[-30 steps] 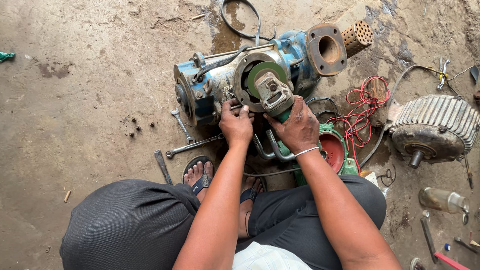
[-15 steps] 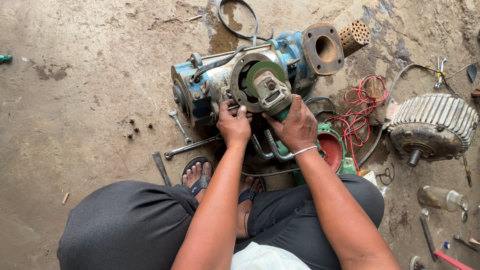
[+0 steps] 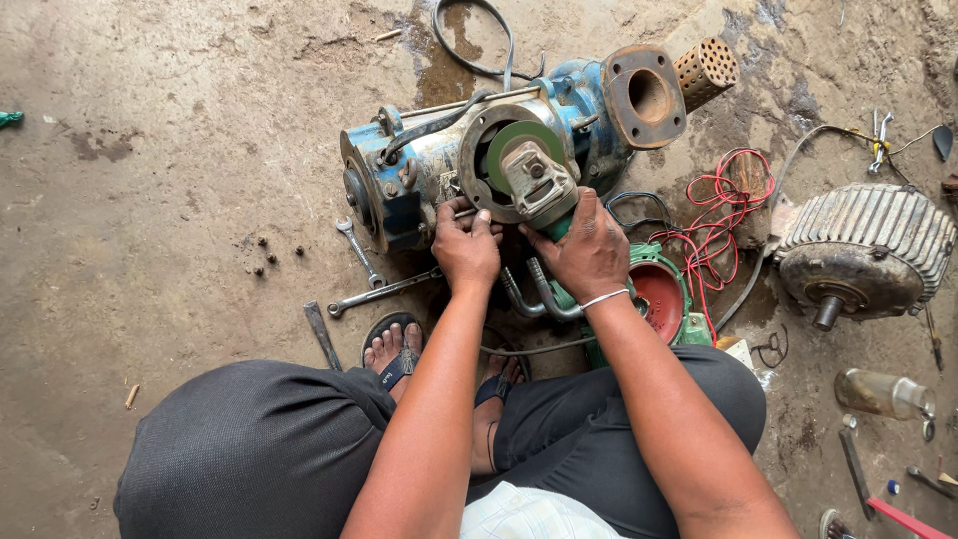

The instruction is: The person uses an angle grinder to smooth the flange of a blue water pump while sitting on the floor. The person holds the pump steady with one hand and operates the grinder with the other, focusing on the circular edge.

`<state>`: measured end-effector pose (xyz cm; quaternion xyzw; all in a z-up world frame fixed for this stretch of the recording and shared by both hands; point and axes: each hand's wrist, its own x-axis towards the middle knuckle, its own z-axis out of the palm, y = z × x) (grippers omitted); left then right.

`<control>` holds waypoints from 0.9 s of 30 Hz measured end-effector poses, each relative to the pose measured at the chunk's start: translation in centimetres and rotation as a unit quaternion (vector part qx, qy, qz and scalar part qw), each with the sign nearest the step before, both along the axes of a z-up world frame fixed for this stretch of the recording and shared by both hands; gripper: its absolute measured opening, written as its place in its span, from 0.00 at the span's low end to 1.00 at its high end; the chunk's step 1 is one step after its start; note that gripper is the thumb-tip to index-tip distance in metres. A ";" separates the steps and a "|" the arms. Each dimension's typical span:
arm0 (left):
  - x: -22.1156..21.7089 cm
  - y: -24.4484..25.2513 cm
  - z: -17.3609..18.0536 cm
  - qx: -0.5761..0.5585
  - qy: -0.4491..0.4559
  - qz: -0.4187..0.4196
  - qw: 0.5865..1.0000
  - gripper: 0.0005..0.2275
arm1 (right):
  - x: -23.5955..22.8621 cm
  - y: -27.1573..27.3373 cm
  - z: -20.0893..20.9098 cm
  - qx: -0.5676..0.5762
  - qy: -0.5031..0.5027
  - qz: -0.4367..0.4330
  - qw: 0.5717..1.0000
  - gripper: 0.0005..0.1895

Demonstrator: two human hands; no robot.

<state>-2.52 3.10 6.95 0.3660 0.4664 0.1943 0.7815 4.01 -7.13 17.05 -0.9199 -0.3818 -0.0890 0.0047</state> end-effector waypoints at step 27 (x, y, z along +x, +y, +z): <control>0.3 0.5 -0.2 0.083 0.032 -0.012 0.996 0.10 | 0.4 0.3 0.2 0.002 0.004 -0.005 1.000 0.48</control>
